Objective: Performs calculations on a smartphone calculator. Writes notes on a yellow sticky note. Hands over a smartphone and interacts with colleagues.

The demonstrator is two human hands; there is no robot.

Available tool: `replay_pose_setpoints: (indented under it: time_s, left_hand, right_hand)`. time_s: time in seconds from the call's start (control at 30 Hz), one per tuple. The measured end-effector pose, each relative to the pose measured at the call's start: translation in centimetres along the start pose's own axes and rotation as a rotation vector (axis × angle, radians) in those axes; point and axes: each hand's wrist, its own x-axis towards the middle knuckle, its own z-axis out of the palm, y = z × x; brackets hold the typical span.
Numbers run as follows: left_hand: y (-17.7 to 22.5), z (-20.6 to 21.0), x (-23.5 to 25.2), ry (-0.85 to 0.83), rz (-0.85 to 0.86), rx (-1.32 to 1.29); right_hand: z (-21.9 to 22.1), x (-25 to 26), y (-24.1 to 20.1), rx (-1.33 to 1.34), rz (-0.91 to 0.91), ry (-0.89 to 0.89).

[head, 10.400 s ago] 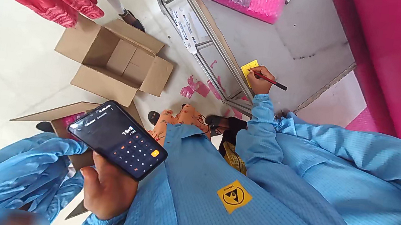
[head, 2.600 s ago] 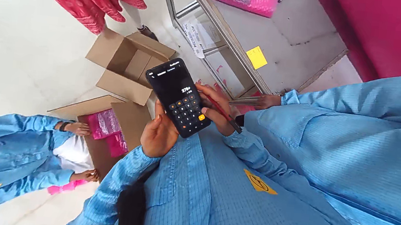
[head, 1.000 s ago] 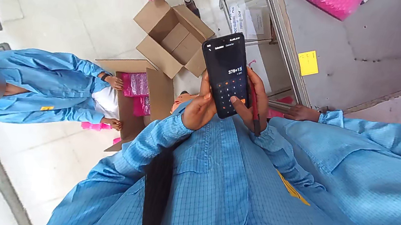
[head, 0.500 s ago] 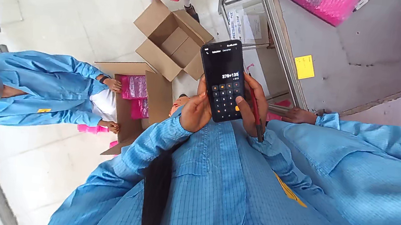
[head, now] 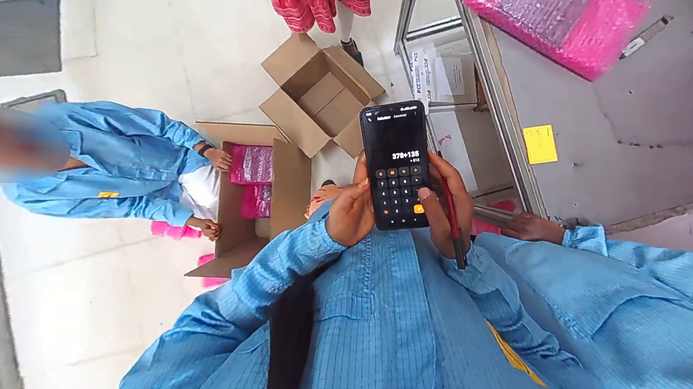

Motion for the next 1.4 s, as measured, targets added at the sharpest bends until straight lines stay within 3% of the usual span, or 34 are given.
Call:
replay_pose_setpoints:
  time_s: [0.17, 0.37, 0.47, 0.63, 0.77, 0.87, 0.93, 1.1, 1.4]
  left_hand:
    - [1.3, 0.0, -0.4, 0.125, 0.102, 0.054]
    - [3.8, -1.0, -1.5, 0.396, 0.267, 0.186]
    - [4.5, -0.7, -2.3, 0.504, 0.248, 0.187]
    - [3.8, -0.8, -3.1, 0.578, 0.235, 0.164]
    - [3.1, -0.9, -3.7, 0.590, 0.249, 0.144]
    - [2.7, -0.8, -4.0, 0.590, 0.268, 0.124]
    - [2.6, -0.7, -4.1, 0.592, 0.278, 0.128]
    - [2.2, -0.4, -4.1, 0.629, 0.301, 0.203]
    - [1.5, 0.0, -3.1, 0.566, 0.294, 0.186]
  right_hand:
    - [0.2, 0.9, 0.6, 0.023, 0.028, -0.006]
    - [0.0, 1.2, 1.2, 0.082, 0.237, 0.065]
    - [-1.2, 2.1, 3.8, -0.147, 0.199, 0.164]
    - [-11.0, 4.2, 11.6, -0.609, 0.134, 0.458]
    - [-20.8, 4.8, 14.4, -0.378, 0.266, 0.757]
    - [-24.0, 5.2, 15.7, -0.251, 0.252, 0.667]
    - [-24.3, 5.5, 16.3, -0.287, 0.254, 0.627]
    - [-23.9, 5.3, 18.9, -0.437, 0.310, 0.730]
    - [-23.8, 5.1, 19.2, -0.556, 0.307, 0.730]
